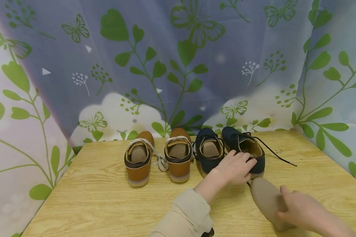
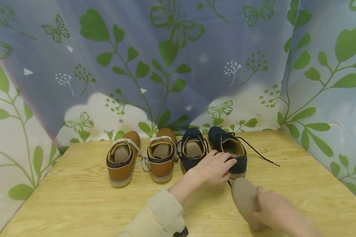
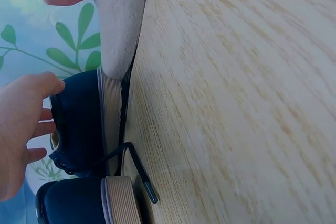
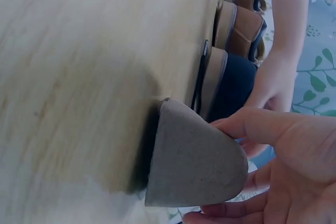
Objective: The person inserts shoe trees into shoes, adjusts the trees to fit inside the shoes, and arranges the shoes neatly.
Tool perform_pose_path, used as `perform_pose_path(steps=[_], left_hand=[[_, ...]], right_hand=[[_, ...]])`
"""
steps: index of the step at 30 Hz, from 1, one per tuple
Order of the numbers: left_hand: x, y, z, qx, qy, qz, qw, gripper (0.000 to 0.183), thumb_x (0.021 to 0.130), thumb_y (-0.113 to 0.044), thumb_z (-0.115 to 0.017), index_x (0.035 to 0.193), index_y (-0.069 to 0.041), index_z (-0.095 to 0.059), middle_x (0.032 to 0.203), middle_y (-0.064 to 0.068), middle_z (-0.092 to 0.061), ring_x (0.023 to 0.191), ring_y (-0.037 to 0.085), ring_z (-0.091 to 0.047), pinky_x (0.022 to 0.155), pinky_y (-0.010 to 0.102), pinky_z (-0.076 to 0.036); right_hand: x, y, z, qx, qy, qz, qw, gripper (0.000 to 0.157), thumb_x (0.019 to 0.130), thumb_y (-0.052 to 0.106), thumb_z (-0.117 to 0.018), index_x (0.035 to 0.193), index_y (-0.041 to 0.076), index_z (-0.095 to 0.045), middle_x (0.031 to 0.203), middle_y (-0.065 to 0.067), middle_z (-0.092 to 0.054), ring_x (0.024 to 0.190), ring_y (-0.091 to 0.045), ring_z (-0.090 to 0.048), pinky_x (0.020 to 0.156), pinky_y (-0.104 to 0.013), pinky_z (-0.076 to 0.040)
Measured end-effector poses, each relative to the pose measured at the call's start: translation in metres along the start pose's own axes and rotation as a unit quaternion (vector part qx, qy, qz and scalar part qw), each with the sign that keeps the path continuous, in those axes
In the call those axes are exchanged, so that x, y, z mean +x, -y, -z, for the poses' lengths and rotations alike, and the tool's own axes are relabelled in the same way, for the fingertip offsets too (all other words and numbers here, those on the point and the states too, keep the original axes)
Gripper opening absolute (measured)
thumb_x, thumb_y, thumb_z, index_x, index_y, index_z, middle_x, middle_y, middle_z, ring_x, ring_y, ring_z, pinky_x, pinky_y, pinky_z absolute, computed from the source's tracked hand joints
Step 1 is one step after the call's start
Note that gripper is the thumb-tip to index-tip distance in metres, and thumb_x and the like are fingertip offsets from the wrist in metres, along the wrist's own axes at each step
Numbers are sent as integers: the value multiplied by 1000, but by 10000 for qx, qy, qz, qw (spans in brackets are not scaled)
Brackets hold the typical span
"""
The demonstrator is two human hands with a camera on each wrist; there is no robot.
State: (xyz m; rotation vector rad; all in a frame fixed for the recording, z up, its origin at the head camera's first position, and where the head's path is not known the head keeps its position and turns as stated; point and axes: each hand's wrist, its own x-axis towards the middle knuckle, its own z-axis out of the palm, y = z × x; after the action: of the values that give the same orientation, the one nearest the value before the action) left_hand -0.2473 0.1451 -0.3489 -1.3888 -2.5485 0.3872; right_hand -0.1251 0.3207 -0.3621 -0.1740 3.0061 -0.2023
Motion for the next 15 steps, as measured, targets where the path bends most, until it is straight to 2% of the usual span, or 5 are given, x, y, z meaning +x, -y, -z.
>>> perform_pose_path(steps=[4,11,15], left_hand=[[0,0,0,-29,-23,-28,10000,49,95,-46,-41,141,-31,-35,136,-9,-38,125,8,-37,102,29,-27],[1,0,-1,102,6,34,9999,50,95,-48,-38,140,-27,-37,139,-9,-36,126,7,-36,102,28,-27],[0,-1,-3,178,-10,59,9998,52,95,-50,-36,140,-25,-38,140,-8,-35,127,7,-35,101,28,-28]], right_hand=[[-2,-5,6,66,-159,47,9998,63,70,27,-77,105,-15,-46,77,-15,-56,69,-27,-57,58,-41,-47],[-5,-13,11,70,-393,213,9990,45,72,22,-77,93,-5,-47,71,-6,-50,62,-16,-49,52,-33,-41],[-6,-16,15,-36,-496,174,9986,44,73,20,-76,94,-8,-49,72,-7,-53,63,-18,-51,53,-35,-43]])
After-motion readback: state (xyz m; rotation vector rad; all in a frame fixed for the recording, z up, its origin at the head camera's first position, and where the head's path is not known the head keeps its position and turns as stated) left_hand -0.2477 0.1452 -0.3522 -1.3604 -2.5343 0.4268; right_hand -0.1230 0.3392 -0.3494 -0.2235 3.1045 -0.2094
